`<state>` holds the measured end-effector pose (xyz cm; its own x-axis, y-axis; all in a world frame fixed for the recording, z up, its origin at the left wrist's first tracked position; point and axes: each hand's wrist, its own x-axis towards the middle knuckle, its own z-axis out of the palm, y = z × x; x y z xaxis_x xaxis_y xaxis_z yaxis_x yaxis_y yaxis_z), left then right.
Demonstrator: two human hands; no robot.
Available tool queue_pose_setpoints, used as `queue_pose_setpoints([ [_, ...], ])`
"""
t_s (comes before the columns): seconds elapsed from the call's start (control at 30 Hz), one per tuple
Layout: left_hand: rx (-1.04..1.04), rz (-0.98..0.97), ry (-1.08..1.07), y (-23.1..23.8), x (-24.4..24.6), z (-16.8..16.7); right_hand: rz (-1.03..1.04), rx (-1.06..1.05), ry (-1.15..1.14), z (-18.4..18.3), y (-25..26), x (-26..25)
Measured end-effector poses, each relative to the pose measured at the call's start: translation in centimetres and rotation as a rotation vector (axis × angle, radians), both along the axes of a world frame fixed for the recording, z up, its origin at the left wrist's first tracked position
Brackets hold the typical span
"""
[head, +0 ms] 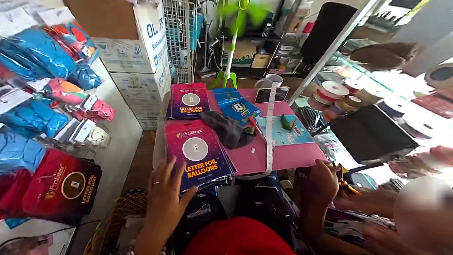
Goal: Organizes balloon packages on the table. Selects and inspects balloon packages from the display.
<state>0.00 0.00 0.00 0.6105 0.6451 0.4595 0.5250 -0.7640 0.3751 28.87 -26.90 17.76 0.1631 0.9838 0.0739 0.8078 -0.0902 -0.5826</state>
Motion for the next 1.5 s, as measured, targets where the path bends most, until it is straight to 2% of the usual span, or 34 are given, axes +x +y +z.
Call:
queue_pose_setpoints([
  [0.07, 0.092, -0.042, -0.017, -1.2, 1.0, -0.7, 0.078, 0.040, 0.041, -4.6, 2.9, -1.3],
  [0.13, 0.158, -0.073, -0.007, -2.2, 2.1, -1.5, 0.050, 0.056, 0.010, -8.8, 7.3, -1.9],
  [0.3, 0.277, -0.120, 0.039, -3.5, 4.3, -3.1, -0.175, 0.030, -0.110, -12.3, 20.6, 1.5],
  [0.4, 0.327, -0.093, 0.064, -3.8, 4.8, -4.8, -0.091, -0.050, -0.222, -14.8, 26.6, 4.6],
  [0.47, 0.347, -0.063, 0.084, -3.8, 4.8, -5.6, 0.017, -0.071, -0.196, -15.9, 28.9, 6.3],
  [0.53, 0.343, -0.035, 0.086, -3.7, 4.9, -6.0, -0.023, 0.013, -0.104, -14.7, 29.6, 6.8],
  [0.6, 0.342, -0.013, 0.091, -3.5, 5.0, -6.2, -0.092, 0.212, -0.046, -12.4, 29.2, 5.5],
  [0.67, 0.336, -0.002, 0.094, -3.5, 5.1, -6.6, 0.018, 0.337, -0.038, -11.0, 28.1, 2.3],
  [0.73, 0.336, 0.021, 0.099, -3.7, 5.1, -6.9, 0.286, 0.273, -0.074, -12.0, 27.0, -2.1],
  [0.8, 0.366, 0.074, 0.085, -4.0, 5.2, -7.0, 0.532, 0.137, -0.211, -14.6, 26.5, -5.8],
  [0.87, 0.336, 0.102, 0.102, -4.2, 5.1, -6.9, 0.614, 0.061, -0.223, -16.3, 27.8, -6.9],
  [0.97, 0.306, 0.092, 0.150, -4.2, 5.1, -6.7, 0.398, 0.088, -0.272, -16.4, 31.8, -5.3],
  [1.03, 0.339, 0.084, 0.165, -4.2, 5.2, -6.4, 0.237, -0.017, -0.175, -15.9, 34.1, -3.2],
  [1.1, 0.348, 0.065, 0.175, -4.0, 5.3, -5.8, 0.096, -0.028, -0.035, -15.6, 34.8, -0.9],
  [1.17, 0.294, 0.044, 0.160, -3.9, 5.1, -4.5, -0.039, 0.050, 0.006, -15.2, 32.9, 0.8],
  [1.23, 0.188, 0.059, 0.104, -3.7, 4.8, -2.8, -0.186, 0.130, -0.066, -14.6, 29.5, 1.8],
  [1.3, 0.102, 0.197, 0.054, -3.3, 4.1, -1.1, -0.278, 0.107, -0.142, -15.2, 26.5, 2.1],
  [1.4, -0.114, 0.403, -0.017, -1.0, 2.6, 1.4, -0.269, 0.010, -0.182, -17.8, 24.5, 2.0],
  [1.5, -0.446, 0.441, 0.013, 2.2, 1.0, 1.7, -0.294, 0.068, -0.204, -19.4, 24.4, 1.7],
])
